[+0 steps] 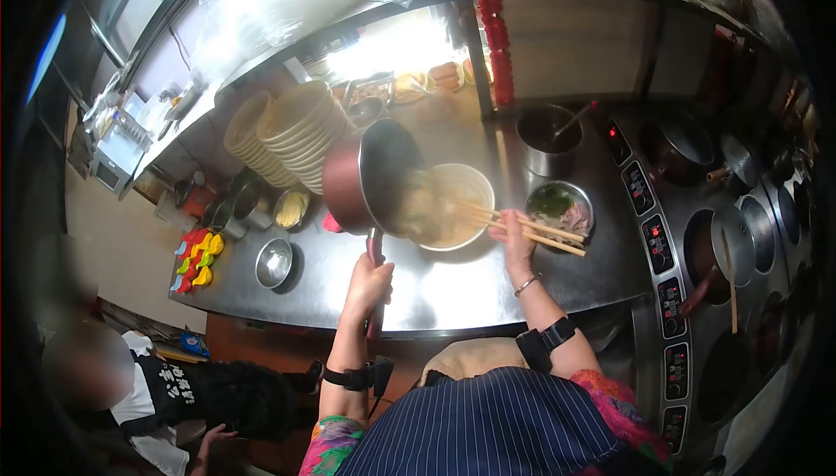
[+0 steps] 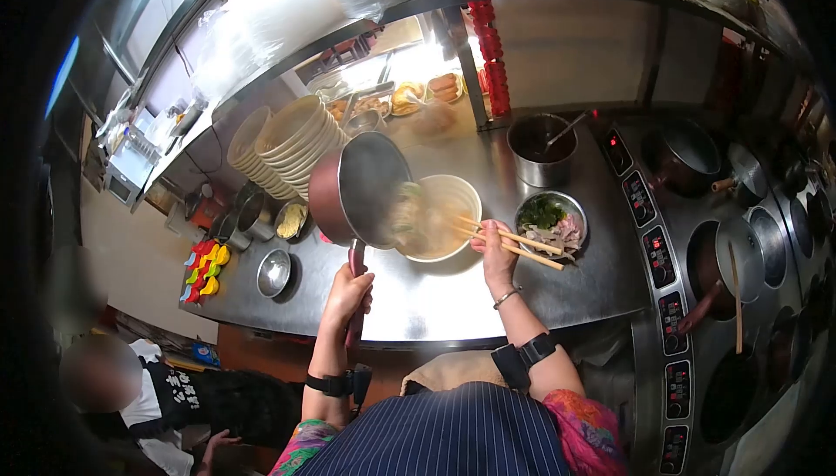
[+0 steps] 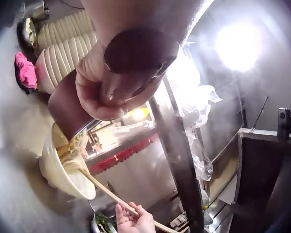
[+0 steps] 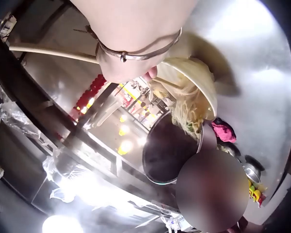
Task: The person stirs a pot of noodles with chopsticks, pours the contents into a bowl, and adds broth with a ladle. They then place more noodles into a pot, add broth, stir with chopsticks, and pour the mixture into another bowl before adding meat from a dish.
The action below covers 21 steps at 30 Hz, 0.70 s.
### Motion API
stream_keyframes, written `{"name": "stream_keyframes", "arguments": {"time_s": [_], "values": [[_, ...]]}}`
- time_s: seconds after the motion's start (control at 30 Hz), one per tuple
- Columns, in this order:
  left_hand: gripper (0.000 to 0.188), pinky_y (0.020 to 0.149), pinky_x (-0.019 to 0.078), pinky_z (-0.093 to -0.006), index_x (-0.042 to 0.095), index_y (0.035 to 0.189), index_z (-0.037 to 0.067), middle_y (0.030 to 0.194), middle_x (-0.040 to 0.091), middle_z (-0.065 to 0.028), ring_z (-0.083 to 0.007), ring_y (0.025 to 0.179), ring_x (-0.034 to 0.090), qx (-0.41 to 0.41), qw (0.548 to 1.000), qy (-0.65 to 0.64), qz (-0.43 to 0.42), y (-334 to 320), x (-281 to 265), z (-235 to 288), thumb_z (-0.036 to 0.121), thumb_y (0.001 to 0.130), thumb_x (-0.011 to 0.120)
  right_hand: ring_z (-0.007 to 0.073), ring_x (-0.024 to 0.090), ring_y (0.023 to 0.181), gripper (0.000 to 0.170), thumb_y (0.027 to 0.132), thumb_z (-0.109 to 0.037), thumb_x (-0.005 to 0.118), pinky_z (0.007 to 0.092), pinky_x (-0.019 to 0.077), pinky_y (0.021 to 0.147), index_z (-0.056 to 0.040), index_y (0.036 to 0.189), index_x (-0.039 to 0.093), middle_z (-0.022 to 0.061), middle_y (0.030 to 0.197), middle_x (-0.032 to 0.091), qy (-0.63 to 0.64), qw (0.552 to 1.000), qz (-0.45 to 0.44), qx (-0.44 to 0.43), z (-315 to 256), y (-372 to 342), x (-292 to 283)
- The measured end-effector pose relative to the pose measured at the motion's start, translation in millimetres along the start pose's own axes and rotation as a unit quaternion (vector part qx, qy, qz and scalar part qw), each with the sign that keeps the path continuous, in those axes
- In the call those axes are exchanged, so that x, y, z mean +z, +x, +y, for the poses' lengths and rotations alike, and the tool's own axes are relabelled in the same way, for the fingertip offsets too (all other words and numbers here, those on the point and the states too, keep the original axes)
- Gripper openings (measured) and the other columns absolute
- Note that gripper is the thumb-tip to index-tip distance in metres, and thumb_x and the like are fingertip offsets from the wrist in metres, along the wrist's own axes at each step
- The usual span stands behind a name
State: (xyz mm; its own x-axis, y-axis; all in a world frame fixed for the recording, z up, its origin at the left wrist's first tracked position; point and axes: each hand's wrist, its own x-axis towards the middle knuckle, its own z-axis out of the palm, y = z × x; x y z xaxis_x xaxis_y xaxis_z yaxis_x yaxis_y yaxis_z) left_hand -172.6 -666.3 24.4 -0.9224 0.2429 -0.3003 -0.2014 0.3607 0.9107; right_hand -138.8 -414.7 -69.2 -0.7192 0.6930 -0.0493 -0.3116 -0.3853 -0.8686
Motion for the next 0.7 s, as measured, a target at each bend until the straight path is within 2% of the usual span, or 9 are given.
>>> {"name": "stream_keyframes", "arguments": {"time_s": [0.17,0.23,0.3,0.33,0.43,0.47,0.53,0.67,0.7], "values": [[0.022,0.032,0.039,-0.027,0.04,0.095,-0.002,0.058,0.045,-0.0027,-0.012,0.04,0.045,0.014,0.998,0.061,0.03,-1,9,5,0.008,0.08,0.052,0.0117,0.057,0.061,0.025,0.09,-0.023,0.05,0.0216,0.0478,0.057,0.0011,0.097,0.055,0.006,0.081,0.057,-0.068,0.996,-0.049,-0.03,8,3,12],[0.023,0.035,0.043,-0.0289,0.04,0.094,-0.005,0.063,0.05,-0.0077,-0.0158,0.044,0.05,0.026,0.993,0.113,0.033,-2,12,7,0.009,0.08,0.051,0.0114,0.057,0.063,0.026,0.089,-0.023,0.051,0.0214,0.048,0.058,0.0003,0.1,0.055,0.0048,0.083,0.057,-0.106,0.991,-0.072,-0.039,2,3,19],[0.024,0.034,0.0408,-0.0281,0.041,0.096,-0.004,0.061,0.048,-0.0056,-0.0141,0.042,0.048,0.036,0.99,0.13,0.042,-1,16,7,0.008,0.08,0.052,0.0181,0.059,0.066,0.017,0.087,-0.018,0.051,0.0301,0.0467,0.06,-0.0023,0.087,0.058,0.0093,0.078,0.058,-0.213,0.965,-0.102,-0.111,-8,5,26],[0.025,0.033,0.0386,-0.0274,0.041,0.099,-0.003,0.059,0.046,-0.0035,-0.0123,0.04,0.045,0.047,0.987,0.147,0.051,-1,16,7,0.007,0.079,0.052,0.0181,0.059,0.066,0.017,0.087,-0.018,0.051,0.0301,0.0467,0.06,-0.0023,0.087,0.058,0.0093,0.078,0.058,-0.214,0.965,-0.102,-0.111,-16,6,29],[0.024,0.034,0.0386,-0.0268,0.041,0.098,-0.003,0.06,0.046,-0.0031,-0.0119,0.041,0.045,0.052,0.988,0.142,0.042,0,14,8,0.009,0.08,0.052,0.0302,0.057,0.071,0.016,0.085,-0.018,0.052,0.0363,0.0445,0.064,-0.0035,0.083,0.058,0.0144,0.077,0.058,-0.322,0.909,-0.108,-0.242,-37,16,38],[0.024,0.034,0.0386,-0.0268,0.041,0.098,-0.003,0.06,0.046,-0.0031,-0.0119,0.041,0.045,0.051,0.988,0.14,0.042,1,10,7,0.009,0.08,0.052,0.0302,0.057,0.071,0.016,0.085,-0.018,0.052,0.0363,0.0445,0.064,-0.0035,0.083,0.058,0.0144,0.077,0.058,-0.323,0.908,-0.109,-0.242,-45,17,38],[0.023,0.036,0.0416,-0.0279,0.041,0.094,-0.005,0.063,0.047,-0.0057,-0.0146,0.043,0.048,0.03,0.999,-0.013,-0.003,3,3,6,0.01,0.08,0.052,0.0292,0.057,0.07,0.017,0.085,-0.019,0.052,0.0365,0.0441,0.063,-0.0036,0.081,0.058,0.0132,0.074,0.058,-0.34,0.891,-0.105,-0.283,-76,12,39],[0.02,0.034,0.0338,-0.0235,0.043,0.095,0.0,0.062,0.042,-0.0009,-0.0098,0.043,0.042,-0.046,0.974,-0.211,-0.071,-3,-12,14,0.01,0.081,0.052,0.0277,0.057,0.069,0.016,0.085,-0.018,0.052,0.0361,0.0435,0.061,-0.0035,0.08,0.058,0.0123,0.072,0.057,-0.326,0.898,-0.105,-0.277,-92,8,34],[0.017,0.035,0.0309,-0.0211,0.044,0.094,0.001,0.061,0.041,0.0003,-0.0077,0.043,0.039,-0.053,0.967,-0.241,-0.071,-6,-15,14,0.012,0.083,0.052,0.0236,0.058,0.063,0.016,0.085,-0.017,0.052,0.0336,0.0443,0.057,-0.0031,0.081,0.058,0.0109,0.071,0.057,-0.341,0.895,-0.102,-0.269,-97,4,33]]}}
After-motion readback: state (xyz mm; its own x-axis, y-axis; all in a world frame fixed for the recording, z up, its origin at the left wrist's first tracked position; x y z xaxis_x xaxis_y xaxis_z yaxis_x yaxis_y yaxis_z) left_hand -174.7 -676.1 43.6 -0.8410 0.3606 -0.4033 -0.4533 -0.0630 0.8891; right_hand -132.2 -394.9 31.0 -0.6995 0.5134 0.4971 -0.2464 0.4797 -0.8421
